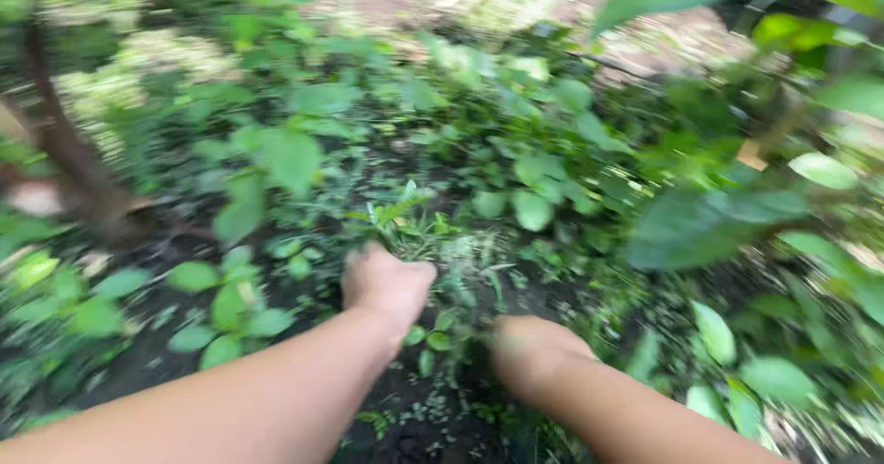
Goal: The person removes weeds by hand from a garden bed, pulling them from the soil and gathering them into a pile. The person works continuously across the area, clearing patches of unwanted vegetation.
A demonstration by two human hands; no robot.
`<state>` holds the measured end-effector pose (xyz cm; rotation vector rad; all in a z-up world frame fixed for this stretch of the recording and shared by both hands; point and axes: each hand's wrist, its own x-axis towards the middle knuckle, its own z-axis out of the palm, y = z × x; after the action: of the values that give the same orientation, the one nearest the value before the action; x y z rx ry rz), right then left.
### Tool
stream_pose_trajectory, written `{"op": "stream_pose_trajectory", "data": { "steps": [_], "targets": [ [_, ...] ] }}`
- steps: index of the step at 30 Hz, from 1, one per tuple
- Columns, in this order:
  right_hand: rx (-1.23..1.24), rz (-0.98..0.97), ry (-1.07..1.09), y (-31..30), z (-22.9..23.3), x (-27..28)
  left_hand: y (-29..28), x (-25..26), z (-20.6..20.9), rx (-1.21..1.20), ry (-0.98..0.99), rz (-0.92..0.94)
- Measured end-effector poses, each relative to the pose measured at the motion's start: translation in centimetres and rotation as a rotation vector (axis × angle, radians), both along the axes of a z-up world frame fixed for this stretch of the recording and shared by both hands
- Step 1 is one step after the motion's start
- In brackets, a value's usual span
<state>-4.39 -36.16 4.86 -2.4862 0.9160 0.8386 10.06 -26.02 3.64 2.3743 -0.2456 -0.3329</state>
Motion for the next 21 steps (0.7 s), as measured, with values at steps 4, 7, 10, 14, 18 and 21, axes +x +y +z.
{"op": "stream_pose_trajectory", "data": {
  "steps": [4, 7, 10, 14, 18, 21],
  "targets": [
    [0.024, -0.063, 0.033, 0.0, 1.2, -1.5, -4.9, 1.2, -2.5, -0.047, -0.106, -0.400],
    [-0.069, 0.026, -0.003, -1.3, 3.1, -2.9, -5.5, 1.0, -4.1, 0.002, -0.029, -0.482],
    [-0.209, 0.149, -0.169, -4.8, 3.6, -5.4, -7.9, 0.8, -5.3, -0.105, -0.004, -0.474],
    [0.080, -0.657, -0.492, -6.4, 2.9, -7.6, -10.4, 2.9, -7.0, -0.104, 0.127, -0.359],
    [0.498, -0.993, -0.578, -5.7, 2.9, -7.1, -12.5, 4.7, -7.8, -0.393, 0.490, -0.028],
    [0.550, -0.977, -0.530, -5.4, 1.8, -6.0, -11.2, 4.7, -7.2, -0.251, 0.421, -0.007]
  ]
}}
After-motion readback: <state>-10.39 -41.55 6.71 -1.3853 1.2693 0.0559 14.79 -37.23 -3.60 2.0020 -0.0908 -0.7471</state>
